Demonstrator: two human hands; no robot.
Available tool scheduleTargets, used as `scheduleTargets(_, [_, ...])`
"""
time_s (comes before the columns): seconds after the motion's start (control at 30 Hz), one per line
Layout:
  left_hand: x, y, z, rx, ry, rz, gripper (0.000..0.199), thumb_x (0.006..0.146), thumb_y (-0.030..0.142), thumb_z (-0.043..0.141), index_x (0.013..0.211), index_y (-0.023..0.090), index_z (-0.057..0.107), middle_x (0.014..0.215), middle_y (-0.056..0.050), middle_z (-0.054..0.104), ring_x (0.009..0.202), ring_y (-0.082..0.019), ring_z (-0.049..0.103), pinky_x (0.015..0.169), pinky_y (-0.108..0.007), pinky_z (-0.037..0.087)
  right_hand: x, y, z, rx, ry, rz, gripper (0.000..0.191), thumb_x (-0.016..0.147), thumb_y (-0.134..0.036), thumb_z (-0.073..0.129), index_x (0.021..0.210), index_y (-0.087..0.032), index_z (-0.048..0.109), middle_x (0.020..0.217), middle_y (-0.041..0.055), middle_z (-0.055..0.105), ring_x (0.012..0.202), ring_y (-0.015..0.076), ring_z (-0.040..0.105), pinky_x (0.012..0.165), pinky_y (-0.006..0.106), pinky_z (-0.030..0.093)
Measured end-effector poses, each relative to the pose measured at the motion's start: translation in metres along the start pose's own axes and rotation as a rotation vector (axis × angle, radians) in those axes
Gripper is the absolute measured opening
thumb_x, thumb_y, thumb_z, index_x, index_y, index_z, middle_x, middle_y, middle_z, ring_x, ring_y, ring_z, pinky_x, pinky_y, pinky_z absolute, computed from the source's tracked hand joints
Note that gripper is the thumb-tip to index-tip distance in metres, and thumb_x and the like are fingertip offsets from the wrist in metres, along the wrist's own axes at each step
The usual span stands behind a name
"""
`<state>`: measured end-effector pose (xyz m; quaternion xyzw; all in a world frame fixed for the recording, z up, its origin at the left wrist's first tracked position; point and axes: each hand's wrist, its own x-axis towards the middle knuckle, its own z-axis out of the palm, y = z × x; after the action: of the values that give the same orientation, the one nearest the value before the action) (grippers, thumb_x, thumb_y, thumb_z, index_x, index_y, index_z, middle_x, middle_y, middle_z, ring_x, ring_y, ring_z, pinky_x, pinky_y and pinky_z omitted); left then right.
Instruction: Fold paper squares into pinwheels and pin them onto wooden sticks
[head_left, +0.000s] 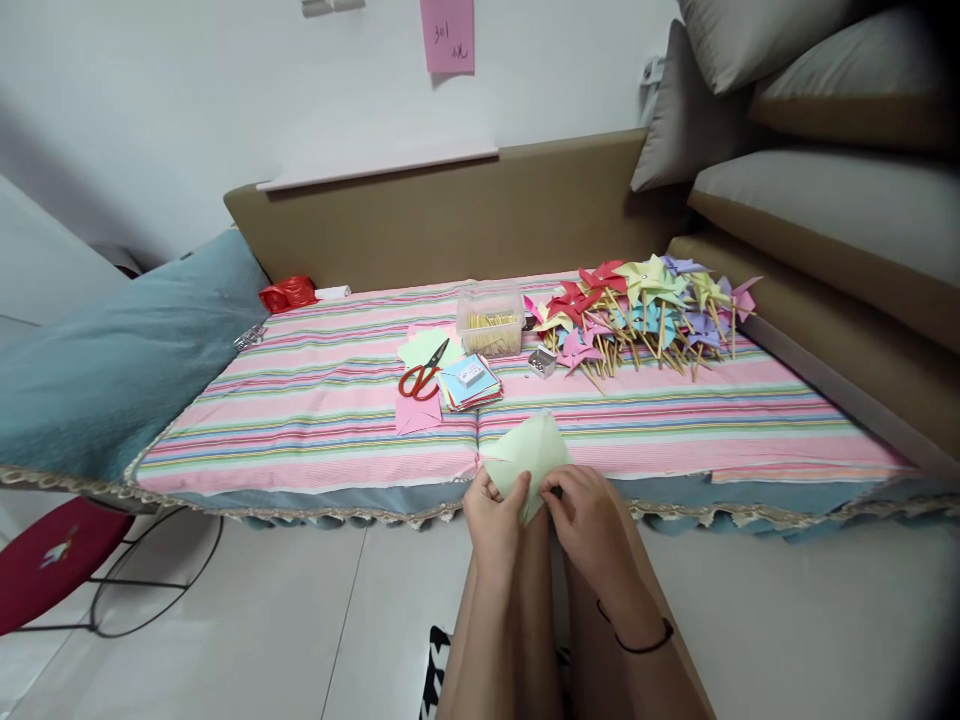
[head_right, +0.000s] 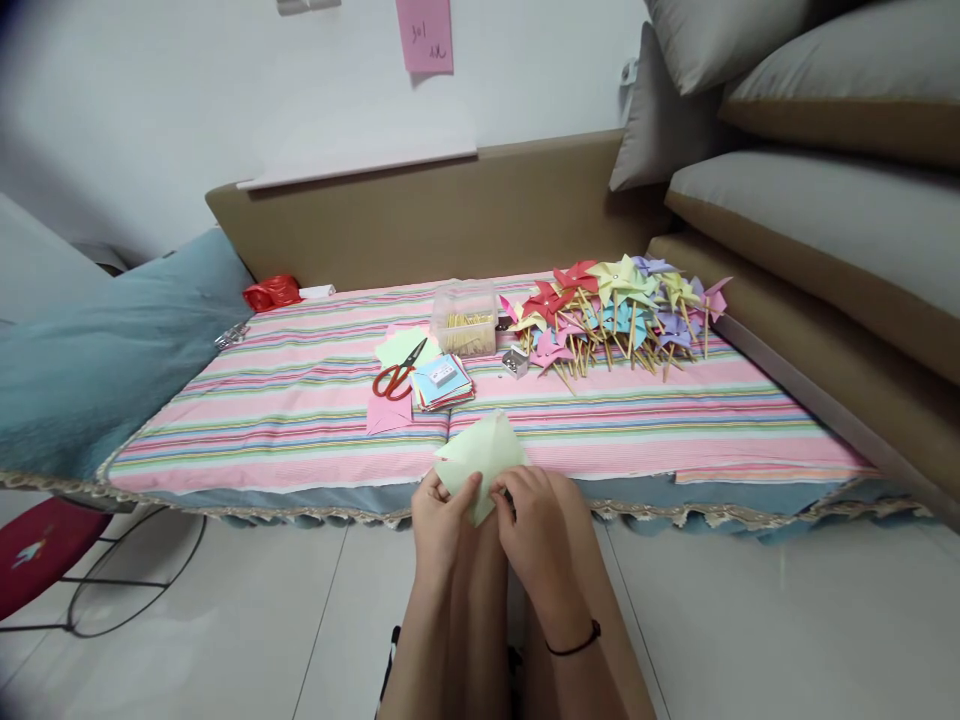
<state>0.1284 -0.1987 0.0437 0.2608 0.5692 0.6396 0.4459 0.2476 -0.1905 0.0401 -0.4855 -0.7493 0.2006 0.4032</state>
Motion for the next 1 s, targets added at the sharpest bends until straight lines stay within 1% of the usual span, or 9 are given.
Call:
scheduleTargets(0.23, [0.002, -0.002, -0.004, -0.016, 0.011, -0.01, 0.034, 0.064, 0.026, 0.079, 0.093, 0.012, 0.068, 0.086, -0.01, 0.078, 0.073, -0.021, 0.071, 0.068, -0.029, 0.053, -0.002, 0.002, 0.007, 0.031, -0.043, 0.051, 0.018, 0.091, -0.014, 0.044, 0.078, -0.023, 0.051, 0.081, 0.004, 0.06, 0.078, 0.0231, 0.054, 0.072, 0.035, 0.041])
scheduleTargets(0.43, [0.01, -0.001, -0.013, -0.085, 0.192, 0.01, 0.035, 0.062, 0.027, 0.08, 0.092, 0.014, 0.069, 0.087, -0.009, 0.078, 0.08, -0.022, 0.073, 0.071, -0.03, 0.055, -0.004, 0.003, 0.01, 0.104, -0.066, 0.087, 0.016, 0.091, -0.013, 0.041, 0.086, -0.023, 0.053, 0.088, 0.005, 0.06, 0.084, 0.0235, 0.053, 0.077, 0.036, 0.043])
scheduleTargets(0.53, [0.022, 0.001, -0.033, -0.151, 0.348, -0.01, 0.036, 0.058, 0.026, 0.082, 0.09, 0.014, 0.068, 0.085, -0.009, 0.077, 0.08, -0.023, 0.073, 0.072, -0.032, 0.057, -0.002, 0.006, 0.013, 0.179, -0.066, 0.128, 0.012, 0.089, -0.017, 0.043, 0.087, -0.023, 0.054, 0.087, 0.005, 0.06, 0.084, 0.0237, 0.054, 0.075, 0.036, 0.044])
scheduleTargets(0.6, [0.031, 0.004, -0.056, -0.167, 0.481, -0.013, 0.033, 0.06, 0.025, 0.081, 0.089, 0.015, 0.067, 0.085, -0.008, 0.077, 0.083, -0.023, 0.073, 0.073, -0.034, 0.058, 0.005, 0.007, 0.018, 0.266, -0.065, 0.183, 0.008, 0.089, -0.023, 0.046, 0.085, -0.023, 0.054, 0.085, 0.0041, 0.061, 0.081, 0.023, 0.056, 0.073, 0.035, 0.045])
scheduleTargets(0.67, [0.036, 0.008, -0.084, -0.18, 0.609, -0.011, 0.031, 0.064, 0.023, 0.079, 0.09, 0.017, 0.064, 0.09, -0.007, 0.076, 0.095, -0.025, 0.071, 0.081, -0.037, 0.058, 0.018, 0.006, 0.028, 0.335, -0.052, 0.242, 0.009, 0.089, -0.029, 0.048, 0.084, -0.023, 0.053, 0.082, 0.0032, 0.061, 0.078, 0.0219, 0.058, 0.071, 0.033, 0.045])
scheduleTargets(0.77, [0.038, 0.015, -0.129, -0.2, 0.769, 0.0, 0.034, 0.067, 0.026, 0.077, 0.097, 0.02, 0.062, 0.108, -0.005, 0.074, 0.118, -0.029, 0.062, 0.097, -0.045, 0.052, 0.051, 0.003, 0.058, 0.384, -0.033, 0.274, 0.012, 0.09, -0.032, 0.047, 0.083, -0.023, 0.051, 0.08, 0.0026, 0.062, 0.077, 0.0209, 0.06, 0.07, 0.032, 0.046])
scheduleTargets(0.8, [0.037, 0.016, -0.143, -0.207, 0.783, 0.0, 0.034, 0.068, 0.027, 0.077, 0.098, 0.022, 0.062, 0.113, -0.004, 0.073, 0.124, -0.031, 0.058, 0.102, -0.047, 0.049, 0.066, 0.001, 0.073, 0.399, -0.041, 0.272, 0.011, 0.09, -0.031, 0.047, 0.083, -0.023, 0.05, 0.079, 0.0023, 0.062, 0.076, 0.0205, 0.061, 0.07, 0.032, 0.046])
scheduleTargets(0.9, [0.031, 0.019, -0.174, -0.244, 0.87, -0.015, 0.03, 0.068, 0.027, 0.078, 0.094, 0.024, 0.064, 0.12, -0.003, 0.07, 0.13, -0.034, 0.053, 0.109, -0.049, 0.044, 0.116, -0.009, 0.13, 0.467, -0.127, 0.258, 0.008, 0.088, -0.024, 0.053, 0.08, -0.022, 0.054, 0.076, 0.0006, 0.064, 0.074, 0.0185, 0.063, 0.072, 0.032, 0.049])
scheduleTargets(1.0, [0.024, 0.021, -0.193, -0.238, 0.924, -0.024, 0.028, 0.067, 0.024, 0.077, 0.092, 0.022, 0.064, 0.123, -0.007, 0.069, 0.13, -0.035, 0.052, 0.109, -0.051, 0.045, 0.158, -0.025, 0.188, 0.538, -0.237, 0.258, 0.01, 0.09, -0.025, 0.061, 0.084, -0.017, 0.061, 0.078, -0.0002, 0.065, 0.073, 0.0152, 0.064, 0.073, 0.033, 0.053])
